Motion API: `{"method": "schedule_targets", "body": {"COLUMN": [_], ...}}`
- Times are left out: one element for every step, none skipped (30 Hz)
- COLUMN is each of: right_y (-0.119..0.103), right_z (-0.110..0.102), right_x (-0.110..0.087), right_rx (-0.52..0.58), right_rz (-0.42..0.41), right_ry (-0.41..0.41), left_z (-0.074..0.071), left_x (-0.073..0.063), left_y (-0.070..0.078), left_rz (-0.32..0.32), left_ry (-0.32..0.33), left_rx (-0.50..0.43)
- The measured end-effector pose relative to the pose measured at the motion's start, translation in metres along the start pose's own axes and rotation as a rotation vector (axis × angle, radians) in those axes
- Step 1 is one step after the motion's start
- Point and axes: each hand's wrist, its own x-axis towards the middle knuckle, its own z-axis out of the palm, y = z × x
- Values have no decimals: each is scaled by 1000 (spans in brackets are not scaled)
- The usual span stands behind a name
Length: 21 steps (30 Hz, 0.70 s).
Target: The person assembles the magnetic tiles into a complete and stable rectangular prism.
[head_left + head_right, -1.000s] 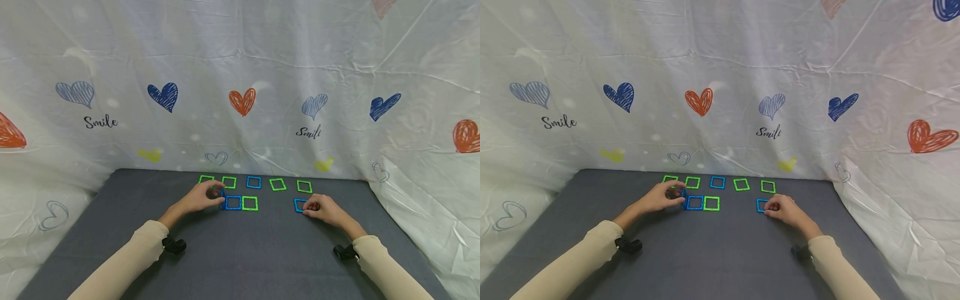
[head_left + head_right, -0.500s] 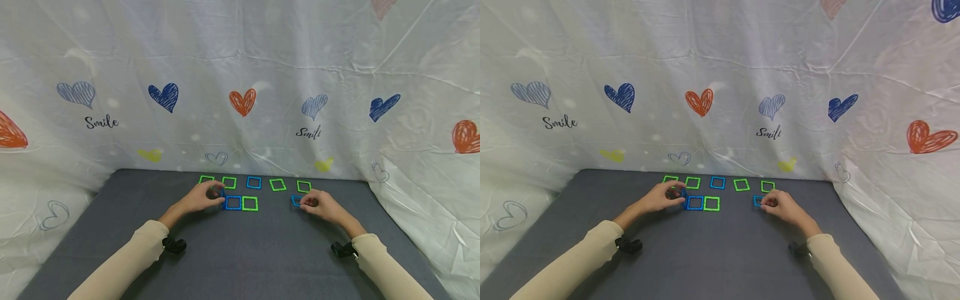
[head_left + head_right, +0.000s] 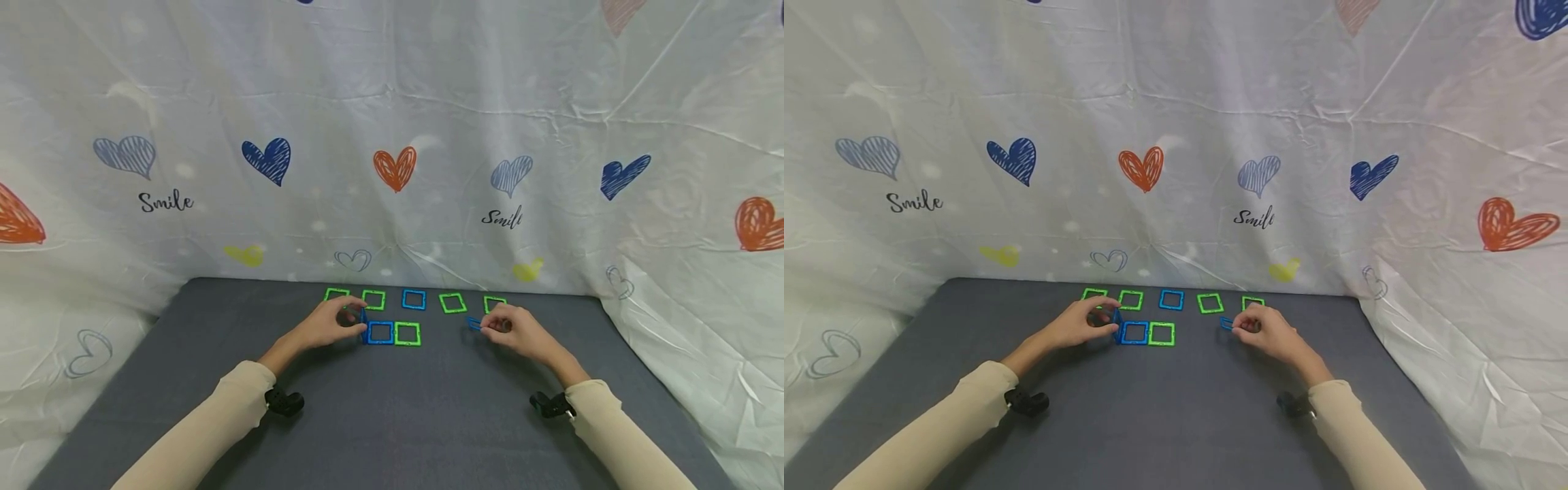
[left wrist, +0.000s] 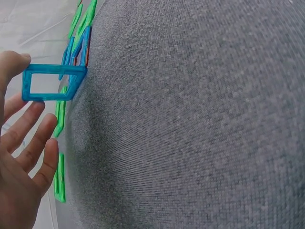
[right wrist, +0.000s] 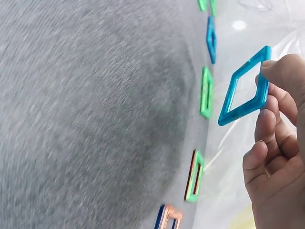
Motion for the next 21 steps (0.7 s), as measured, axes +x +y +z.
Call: {"method": "schedule_targets", "body": {"right_y": [-1, -2, -3, -3, -4, -4, -4, -4, -4, -4, -5, -5, -6, -6, -7, -8, -9, -10, -11, -13, -15], "right_z": [1, 1, 2, 3, 4, 5, 6, 7, 8, 9, 10, 11, 12, 12, 13, 14, 15, 16, 17, 18, 19], "right_x": [1, 2, 3, 4, 5, 6, 7, 7, 8, 9, 9, 10, 11, 12, 12, 13, 14, 15, 16, 17, 19], "right_rx": [5, 7, 8, 11, 17, 24, 31, 35, 38, 45, 47, 51, 54, 59, 65, 74, 80, 88, 93, 95, 96], "right_rz": [-2, -7, -11, -16, -18, -21, -25, -29, -35, -39, -41, -45, -48, -50, -52, -52, -53, -54, -52, -49, -46], "right_ry": [6, 14, 21, 27, 31, 33, 36, 40, 44, 48, 53, 56, 60, 62, 63, 62, 61, 59, 58, 58, 57], "left_z": [0, 0, 0, 0, 1, 1, 1, 1, 1, 1, 1, 1, 1, 1, 1, 1, 1, 1, 1, 1, 0], "left_x": [0, 0, -1, -1, -1, -1, -1, -1, -1, -1, -1, -1, -1, -1, 0, 0, 0, 0, 0, 0, -1], "left_y": [0, 0, 0, 0, 0, 0, 0, 0, 0, 0, 0, 0, 0, 0, 0, 0, 0, 0, 0, 0, 0], "left_rz": [0, 1, 1, 3, 3, 5, 6, 7, 7, 8, 7, 7, 7, 7, 8, 8, 9, 9, 10, 11, 11], "left_ry": [1, 2, 3, 3, 3, 2, 1, 1, 1, 1, 1, 1, 1, 2, 2, 2, 3, 4, 4, 4, 4], "left_rx": [0, 0, 1, 1, 1, 2, 2, 3, 2, 2, 2, 1, 1, 0, 0, 0, -2, -3, -4, -5, -5]}}
